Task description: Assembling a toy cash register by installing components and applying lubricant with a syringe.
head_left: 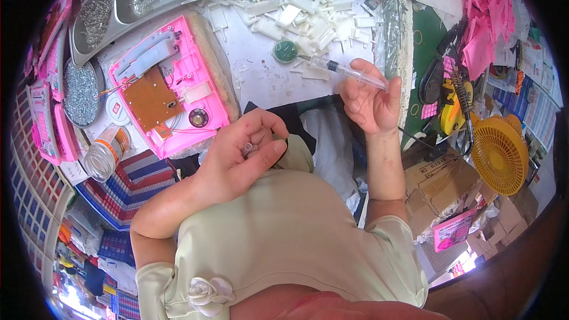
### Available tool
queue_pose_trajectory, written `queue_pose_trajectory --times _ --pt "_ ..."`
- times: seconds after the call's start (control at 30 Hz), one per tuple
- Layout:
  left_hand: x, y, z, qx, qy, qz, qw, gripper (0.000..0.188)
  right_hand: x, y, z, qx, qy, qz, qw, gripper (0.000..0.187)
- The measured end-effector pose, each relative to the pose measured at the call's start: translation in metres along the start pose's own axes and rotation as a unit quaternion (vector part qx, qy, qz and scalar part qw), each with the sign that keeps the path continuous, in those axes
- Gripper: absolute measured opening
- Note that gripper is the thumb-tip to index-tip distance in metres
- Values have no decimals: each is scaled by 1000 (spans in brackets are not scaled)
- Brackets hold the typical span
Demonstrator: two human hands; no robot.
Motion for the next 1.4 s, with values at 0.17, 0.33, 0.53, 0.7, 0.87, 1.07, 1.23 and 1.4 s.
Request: queue_pose_trajectory --times 0.17,0.33,0.53,0.7,0.87,1.07,1.23,1.4 --pt "3 0 0 1 -15 -4 1000 14 -1 -8 12 -121 63 -11 991 72" --pt "0 0 1 5 -17 -12 1000 15 -4 -12 16 -186 82 -23 979 68" --pt "1 1 0 -2 0 -9 1000 14 -11 -8 21 -211 124 -8 969 66" --pt "3 1 0 -5 -13 0 1000 15 -15 -9 22 -210 157 -6 965 65" --pt "5 1 -2 0 -21 2 1000 16 -16 -10 24 -217 170 -13 961 64" --pt "4 1 -1 5 -43 -3 999 16 -19 -11 24 -223 177 -23 958 62" --pt "5 1 -2 7 -32 2 999 15 -20 -10 26 -224 169 -25 959 60" --pt "3 0 -2 4 -27 -3 1000 15 -19 -10 27 -232 152 -24 960 58"
Point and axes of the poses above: each hand's wrist, its own y-axis towards the middle knuckle, its own z-axis out of the palm, x = y × z, the point moved 1 cm from there along y, towards the middle knuckle, and after that the axes turned 14 degrees about -z, right-handed, at the moved point
